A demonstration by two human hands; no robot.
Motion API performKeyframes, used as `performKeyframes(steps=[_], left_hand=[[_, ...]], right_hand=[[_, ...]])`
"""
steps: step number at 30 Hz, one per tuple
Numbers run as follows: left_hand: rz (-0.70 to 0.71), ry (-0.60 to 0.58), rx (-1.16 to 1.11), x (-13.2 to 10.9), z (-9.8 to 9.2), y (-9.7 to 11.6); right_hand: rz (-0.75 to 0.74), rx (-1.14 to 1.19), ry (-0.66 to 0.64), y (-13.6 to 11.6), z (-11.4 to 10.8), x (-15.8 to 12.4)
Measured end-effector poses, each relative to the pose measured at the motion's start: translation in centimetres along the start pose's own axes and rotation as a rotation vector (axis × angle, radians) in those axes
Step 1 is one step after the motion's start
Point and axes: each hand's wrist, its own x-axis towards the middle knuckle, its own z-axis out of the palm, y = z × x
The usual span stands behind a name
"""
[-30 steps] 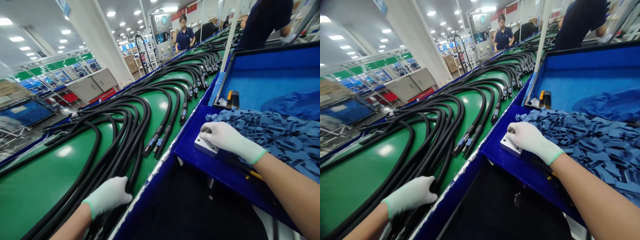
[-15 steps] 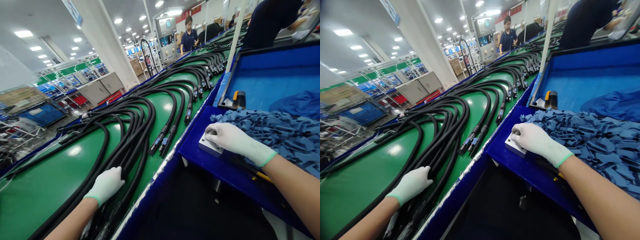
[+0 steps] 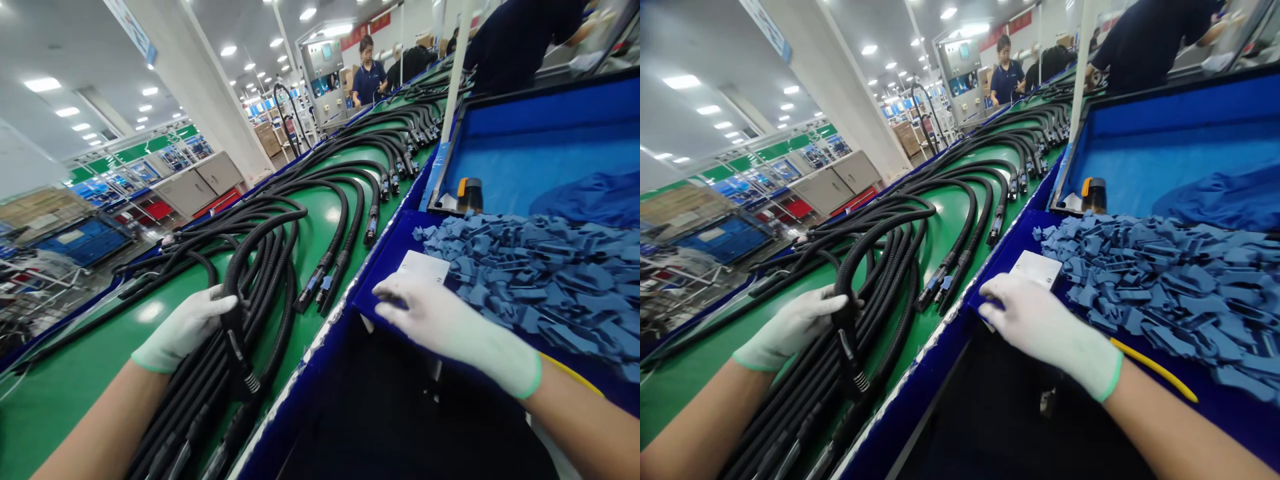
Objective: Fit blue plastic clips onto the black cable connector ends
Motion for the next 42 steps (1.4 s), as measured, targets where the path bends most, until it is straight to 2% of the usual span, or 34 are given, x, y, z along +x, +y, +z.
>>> performKeyframes(steps=[2, 4, 8, 10, 14, 17, 19, 21, 23, 25, 27, 28, 30, 32, 33, 35, 37, 39, 40, 42], left_hand=[[0.032, -0.068, -0.093, 0.5, 2.2, 0.6], [0.102, -0.058, -0.230, 0.9, 5.2, 1.2], [0.211, -0.038, -0.350, 0.7, 11.9, 2.1], [0.246, -0.006, -0.305, 0.5, 14.4, 2.3], [0.292, 0.116, -0.177, 0.6, 17.4, 2.5], [0.313, 0.146, -0.187, 1.1, 18.9, 2.5], [0.312, 0.115, -0.254, 1.4, 19.5, 2.5], [0.310, 0.087, -0.244, 1.6, 19.6, 2.5], [0.314, 0.114, -0.082, 1.5, 19.3, 2.6], [0.365, 0.219, 0.136, 0.9, 18.7, 2.6], [0.546, 0.256, 0.381, 0.3, 18.4, 2.2], [0.681, 0.178, 0.518, 0.1, 18.4, 1.8], [0.929, -0.137, 0.761, -0.2, 18.8, 0.7], [1.025, -0.430, 0.856, -0.2, 19.6, -0.8], [1.029, -0.502, 0.866, -0.2, 20.1, -1.5], [1.006, -0.509, 0.829, 0.0, 21.0, -2.7], [0.920, -0.460, 0.752, 0.0, 22.0, -3.1], [0.773, -0.386, 0.665, -0.1, 22.9, -2.7], [0.685, -0.352, 0.625, -0.2, 23.3, -2.2], [0.511, -0.311, 0.550, -0.4, 24.1, -0.7]], right_hand=[[-0.014, 0.196, -0.072, -2.1, 1.8, -0.7], [0.020, 0.406, -0.128, -3.8, 4.0, -1.4], [0.174, 0.825, -0.120, -5.1, 7.5, -2.1], [0.211, 0.882, -0.066, -4.8, 7.8, -2.5], [0.137, 0.726, 0.115, -4.1, 6.7, -3.5], [0.170, 0.752, 0.113, -3.7, 6.6, -3.9], [0.249, 0.783, 0.092, -3.5, 7.2, -4.0], [0.302, 0.759, 0.128, -3.1, 7.8, -4.0], [0.312, 0.700, 0.156, -2.6, 7.8, -4.2], [0.329, 0.689, 0.098, -2.0, 6.9, -4.8], [0.352, 0.691, 0.008, -1.6, 5.3, -5.7], [0.344, 0.677, -0.026, -1.5, 4.4, -6.1], [0.281, 0.588, -0.055, -1.7, 2.5, -7.1], [0.237, 0.499, -0.103, -2.2, 0.8, -8.0], [0.242, 0.474, -0.137, -2.5, 0.0, -8.5], [0.286, 0.390, -0.144, -2.6, -1.3, -9.5], [0.383, 0.172, -0.015, -1.9, -2.2, -10.8], [0.520, -0.163, 0.139, -0.4, -2.5, -11.9], [0.575, -0.328, 0.164, 0.5, -2.4, -12.4], [0.604, -0.573, 0.115, 2.3, -1.9, -13.1]])
